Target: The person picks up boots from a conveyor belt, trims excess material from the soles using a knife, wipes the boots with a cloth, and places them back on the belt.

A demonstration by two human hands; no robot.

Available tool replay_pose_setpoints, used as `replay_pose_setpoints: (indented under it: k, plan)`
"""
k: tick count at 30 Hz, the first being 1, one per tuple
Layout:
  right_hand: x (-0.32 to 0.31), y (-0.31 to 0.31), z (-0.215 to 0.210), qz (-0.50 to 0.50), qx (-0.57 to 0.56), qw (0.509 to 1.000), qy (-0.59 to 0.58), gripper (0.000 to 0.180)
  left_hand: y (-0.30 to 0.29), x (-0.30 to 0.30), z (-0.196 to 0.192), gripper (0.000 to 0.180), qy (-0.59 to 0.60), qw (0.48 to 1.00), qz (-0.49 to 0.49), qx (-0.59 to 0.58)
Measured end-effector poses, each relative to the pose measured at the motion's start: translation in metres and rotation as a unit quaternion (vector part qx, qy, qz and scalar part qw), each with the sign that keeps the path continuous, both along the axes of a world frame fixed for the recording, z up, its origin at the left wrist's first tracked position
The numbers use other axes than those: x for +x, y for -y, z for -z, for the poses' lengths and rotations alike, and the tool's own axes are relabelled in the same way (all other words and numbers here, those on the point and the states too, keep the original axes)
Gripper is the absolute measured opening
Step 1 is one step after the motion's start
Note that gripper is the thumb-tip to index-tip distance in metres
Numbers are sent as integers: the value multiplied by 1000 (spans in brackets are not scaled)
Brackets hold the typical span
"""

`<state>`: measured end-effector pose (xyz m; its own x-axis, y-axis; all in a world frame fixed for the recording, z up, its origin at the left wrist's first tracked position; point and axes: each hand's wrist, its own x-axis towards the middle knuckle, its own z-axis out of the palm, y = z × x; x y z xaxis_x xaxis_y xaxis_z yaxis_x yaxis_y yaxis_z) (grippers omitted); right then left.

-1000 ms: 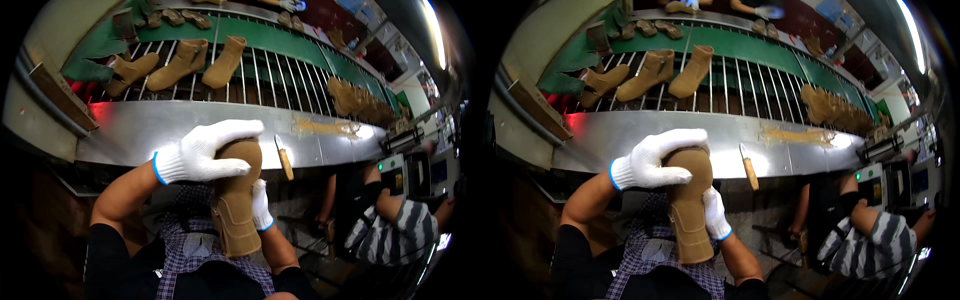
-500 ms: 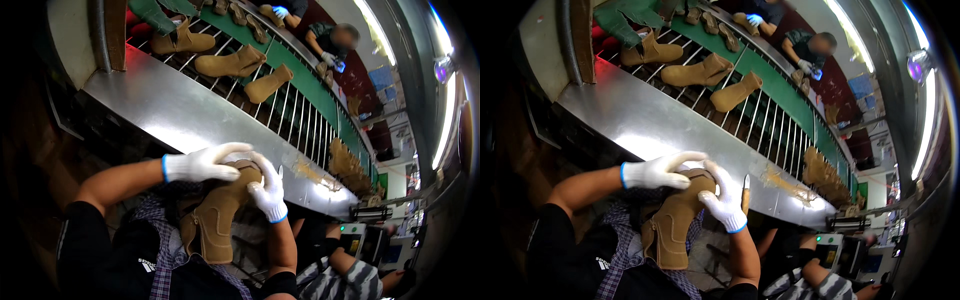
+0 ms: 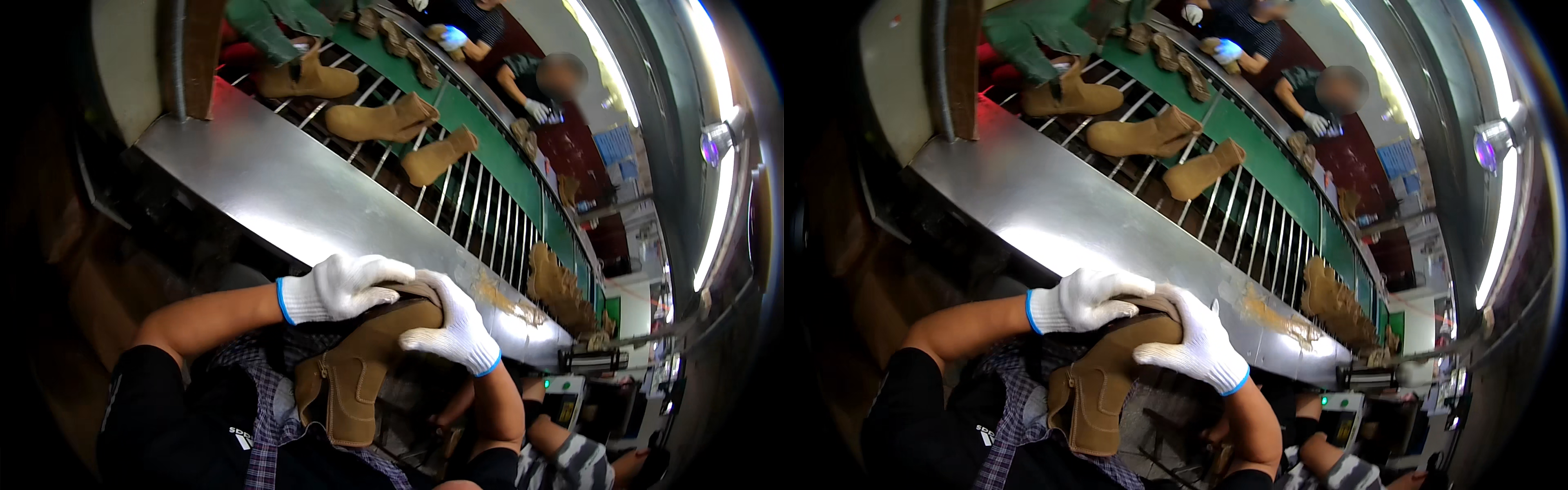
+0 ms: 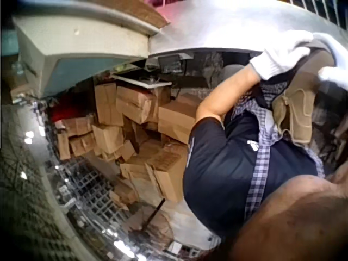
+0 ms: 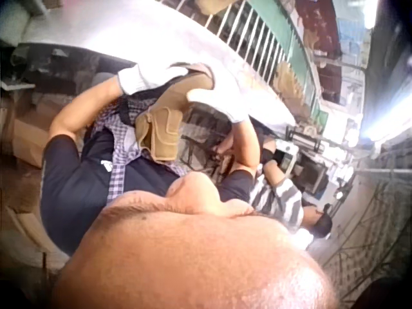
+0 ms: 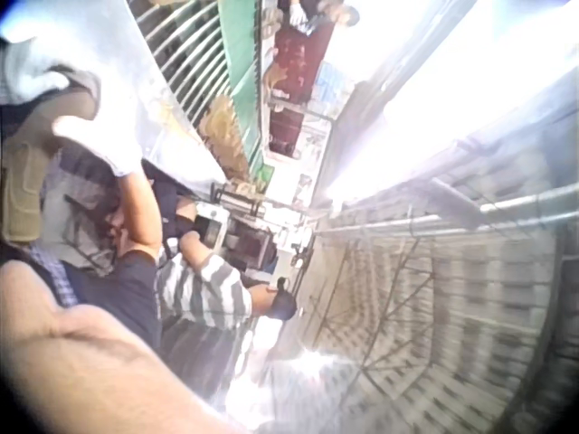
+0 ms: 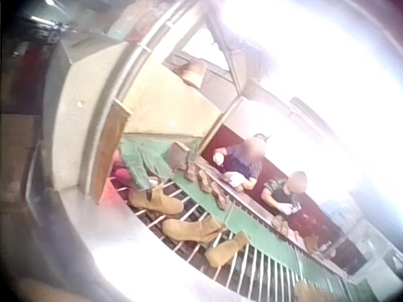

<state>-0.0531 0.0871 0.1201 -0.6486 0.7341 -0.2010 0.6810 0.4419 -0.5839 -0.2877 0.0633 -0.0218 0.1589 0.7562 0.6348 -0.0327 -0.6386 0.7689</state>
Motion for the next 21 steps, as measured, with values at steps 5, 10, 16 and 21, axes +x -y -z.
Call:
replay_pose_setpoints:
  k: [5, 10, 16, 21]
  plan:
    - [6, 9, -1, 3, 41, 998, 54, 92, -14, -5, -22, 38, 15, 949, 236, -209]
    - [11, 9, 6, -28, 122, 990, 57, 76, -2, -9, -13, 53, -25, 949, 254, -183]
    - [26, 7, 26, -5, 133, 991, 22, 69, -1, -12, -24, 65, -129, 952, 232, -149]
    - [21, 1, 25, -28, 128, 991, -27, 67, 17, -18, -22, 74, -92, 964, 191, -160]
